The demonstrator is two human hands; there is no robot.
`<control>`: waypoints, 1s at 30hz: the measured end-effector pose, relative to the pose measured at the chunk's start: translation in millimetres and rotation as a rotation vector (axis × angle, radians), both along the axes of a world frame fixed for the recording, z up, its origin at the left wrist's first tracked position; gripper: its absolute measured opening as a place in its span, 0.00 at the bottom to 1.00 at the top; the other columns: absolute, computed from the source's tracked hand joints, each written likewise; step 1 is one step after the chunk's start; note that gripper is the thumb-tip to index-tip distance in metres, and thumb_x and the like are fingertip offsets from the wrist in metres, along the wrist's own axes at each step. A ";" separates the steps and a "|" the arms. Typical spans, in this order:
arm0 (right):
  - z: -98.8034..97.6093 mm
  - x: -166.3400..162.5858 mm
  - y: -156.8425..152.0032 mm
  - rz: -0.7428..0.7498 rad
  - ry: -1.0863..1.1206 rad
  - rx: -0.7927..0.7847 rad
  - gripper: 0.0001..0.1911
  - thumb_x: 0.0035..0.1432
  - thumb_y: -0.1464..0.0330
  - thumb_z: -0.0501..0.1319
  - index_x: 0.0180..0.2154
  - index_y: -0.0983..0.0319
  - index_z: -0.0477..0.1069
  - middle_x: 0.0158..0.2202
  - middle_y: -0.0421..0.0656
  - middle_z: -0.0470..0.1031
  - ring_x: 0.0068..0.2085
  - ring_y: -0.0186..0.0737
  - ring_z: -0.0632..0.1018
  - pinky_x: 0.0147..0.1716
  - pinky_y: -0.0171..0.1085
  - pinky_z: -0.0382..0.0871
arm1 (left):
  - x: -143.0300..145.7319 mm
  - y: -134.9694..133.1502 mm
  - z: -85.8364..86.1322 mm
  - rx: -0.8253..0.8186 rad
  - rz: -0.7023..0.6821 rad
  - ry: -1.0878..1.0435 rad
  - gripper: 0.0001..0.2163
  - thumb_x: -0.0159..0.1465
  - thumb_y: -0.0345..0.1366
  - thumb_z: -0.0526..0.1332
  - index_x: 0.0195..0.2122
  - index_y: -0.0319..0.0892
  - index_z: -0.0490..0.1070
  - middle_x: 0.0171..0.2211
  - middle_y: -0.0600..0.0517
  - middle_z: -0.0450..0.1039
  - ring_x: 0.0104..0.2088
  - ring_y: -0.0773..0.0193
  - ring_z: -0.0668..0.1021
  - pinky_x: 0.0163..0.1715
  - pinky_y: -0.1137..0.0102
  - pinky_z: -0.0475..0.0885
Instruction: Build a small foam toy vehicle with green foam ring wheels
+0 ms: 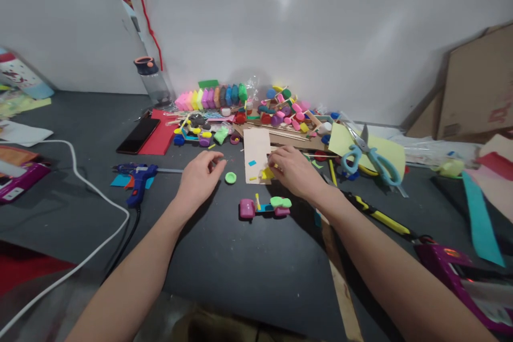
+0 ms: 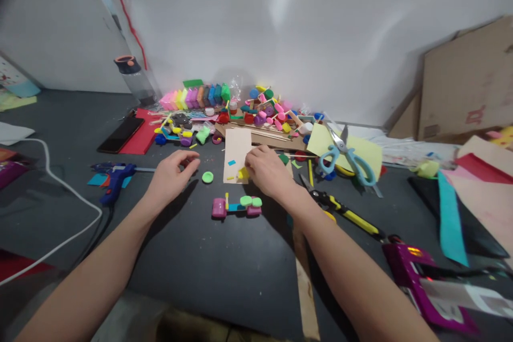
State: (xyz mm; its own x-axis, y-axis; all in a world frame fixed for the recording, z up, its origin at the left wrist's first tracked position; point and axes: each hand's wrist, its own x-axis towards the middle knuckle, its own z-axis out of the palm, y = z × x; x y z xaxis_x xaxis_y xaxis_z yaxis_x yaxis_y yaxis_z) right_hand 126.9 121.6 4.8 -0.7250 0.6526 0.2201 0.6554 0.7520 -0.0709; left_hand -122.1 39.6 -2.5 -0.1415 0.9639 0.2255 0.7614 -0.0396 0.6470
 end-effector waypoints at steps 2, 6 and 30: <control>3.6 5.1 -4.5 -0.025 0.085 0.002 0.07 0.67 0.70 0.58 0.37 0.62 0.74 0.39 0.48 0.80 0.45 0.47 0.78 0.48 0.47 0.72 | 0.4 -3.0 4.1 0.067 0.037 -0.034 0.13 0.68 0.41 0.56 0.46 0.42 0.76 0.41 0.47 0.80 0.37 0.60 0.78 0.38 0.67 0.69; 13.1 15.9 -16.0 -0.119 0.311 0.037 0.07 0.65 0.70 0.56 0.39 0.60 0.72 0.38 0.49 0.80 0.42 0.50 0.79 0.43 0.46 0.70 | 2.3 -10.8 11.0 0.198 0.105 -0.078 0.14 0.70 0.42 0.54 0.43 0.42 0.77 0.38 0.48 0.80 0.37 0.59 0.79 0.38 0.67 0.70; 65.0 18.9 -92.5 -0.116 0.794 -0.175 0.04 0.66 0.67 0.60 0.42 0.57 0.73 0.41 0.41 0.80 0.42 0.39 0.81 0.41 0.36 0.74 | 73.8 -43.3 54.5 -0.044 -0.310 -1.074 0.06 0.62 0.35 0.68 0.38 0.42 0.74 0.34 0.54 0.77 0.33 0.68 0.78 0.37 0.73 0.73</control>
